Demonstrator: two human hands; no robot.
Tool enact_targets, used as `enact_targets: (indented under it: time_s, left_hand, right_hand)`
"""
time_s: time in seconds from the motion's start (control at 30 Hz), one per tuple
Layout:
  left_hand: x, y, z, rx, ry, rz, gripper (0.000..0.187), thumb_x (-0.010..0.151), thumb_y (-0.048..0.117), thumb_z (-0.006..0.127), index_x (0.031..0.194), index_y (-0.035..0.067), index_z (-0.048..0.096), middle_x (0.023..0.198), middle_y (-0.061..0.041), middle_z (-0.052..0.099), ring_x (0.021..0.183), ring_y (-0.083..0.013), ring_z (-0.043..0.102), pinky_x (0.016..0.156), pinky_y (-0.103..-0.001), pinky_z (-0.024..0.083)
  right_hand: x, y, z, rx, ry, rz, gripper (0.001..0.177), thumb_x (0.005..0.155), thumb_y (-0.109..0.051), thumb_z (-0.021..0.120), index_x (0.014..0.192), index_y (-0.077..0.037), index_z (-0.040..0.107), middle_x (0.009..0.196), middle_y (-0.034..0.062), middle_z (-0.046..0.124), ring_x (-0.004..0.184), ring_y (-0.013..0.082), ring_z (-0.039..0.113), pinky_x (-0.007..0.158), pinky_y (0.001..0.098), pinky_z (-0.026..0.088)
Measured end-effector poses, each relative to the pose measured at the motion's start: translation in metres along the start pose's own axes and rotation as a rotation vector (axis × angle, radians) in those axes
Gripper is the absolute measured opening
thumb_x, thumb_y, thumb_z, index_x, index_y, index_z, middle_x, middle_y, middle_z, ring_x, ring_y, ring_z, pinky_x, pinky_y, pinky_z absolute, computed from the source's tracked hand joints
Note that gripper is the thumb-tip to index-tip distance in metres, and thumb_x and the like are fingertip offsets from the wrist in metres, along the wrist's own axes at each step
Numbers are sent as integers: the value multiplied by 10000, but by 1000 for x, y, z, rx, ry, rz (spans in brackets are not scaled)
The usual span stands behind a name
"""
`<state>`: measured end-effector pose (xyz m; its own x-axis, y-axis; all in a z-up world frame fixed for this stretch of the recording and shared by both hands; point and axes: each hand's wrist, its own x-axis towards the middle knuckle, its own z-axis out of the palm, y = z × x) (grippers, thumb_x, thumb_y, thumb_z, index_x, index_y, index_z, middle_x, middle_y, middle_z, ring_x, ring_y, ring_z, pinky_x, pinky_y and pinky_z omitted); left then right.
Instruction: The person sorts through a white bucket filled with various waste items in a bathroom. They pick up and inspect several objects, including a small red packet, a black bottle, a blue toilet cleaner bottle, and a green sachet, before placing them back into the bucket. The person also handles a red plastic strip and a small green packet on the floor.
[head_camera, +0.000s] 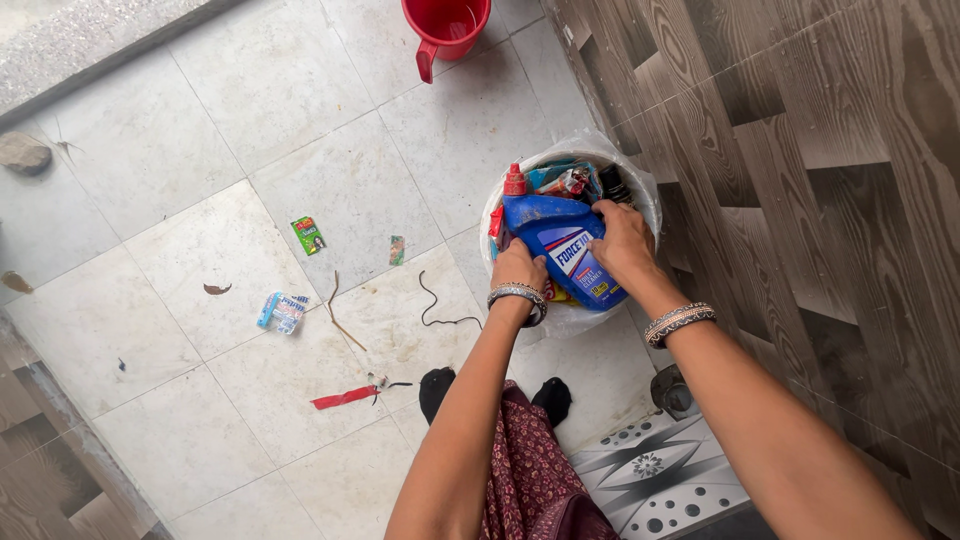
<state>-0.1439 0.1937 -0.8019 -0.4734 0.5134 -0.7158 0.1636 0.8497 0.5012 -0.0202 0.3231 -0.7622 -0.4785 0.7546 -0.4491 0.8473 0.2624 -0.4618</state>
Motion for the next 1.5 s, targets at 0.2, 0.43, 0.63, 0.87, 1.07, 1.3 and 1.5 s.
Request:
enact_targets:
  time_s: [0.2,0.43,0.63,0.87,1.07,1.3,1.5]
  left_hand:
    - [-34,36,-25,77,29,52,333,927,266,665,1136,8,642,1078,-265,713,1028,-434,685,909,-492,549]
    - [-75,77,-62,37,154,477,341,942,148,570,1251,22,639,1106,-249,709,1020,-403,688,894,-496,536]
    - [-138,129,-132,76,122,626,325,928,98,541,1229,51,653,1057,-225,717,944,-395,701,839,-488,550]
    - [-212,169,-216,84,152,865,273,932,78,534,1168,63,672,1028,-202,733,944,-377,705,832,-488,552]
    - [-282,193,-285,174,127,896,268,935,91,534,1164,76,672,1008,-197,735,933,-375,701,811,-485,550]
    - [-354,215,-350,193,162,993,300,918,106,561,1195,74,670,949,-215,724,902,-386,699,783,-497,547]
    - [-411,225,-391,271,150,1001,232,950,109,548,1137,59,677,926,-211,724,887,-382,705,788,-488,549]
  right_hand:
    - [-19,-21,-24,33,50,-23,560,740,-18,833,1266,-27,641,1173,202,664,1083,366,650,957,435,528]
    - [-48,-85,-86,203,122,-95,319,779,-18,802,1094,-27,755,1095,148,707,962,268,710,836,361,598]
    - [-90,-150,-161,306,153,-187,149,865,-23,735,1011,-12,762,1089,113,733,926,221,745,810,318,633]
    - [-149,-219,-237,305,229,-251,138,872,-53,737,997,-13,778,1103,101,741,944,217,750,815,322,640]
    - [-207,-277,-291,307,261,-322,147,884,-79,737,1010,-13,774,1116,104,743,957,211,752,819,319,644]
    - [-271,-338,-341,245,300,-354,145,907,-112,733,1019,-31,776,1113,98,754,943,204,759,805,314,650]
    - [-317,-377,-370,251,353,-396,166,884,-113,740,1022,-29,779,1126,100,749,939,205,759,792,318,646]
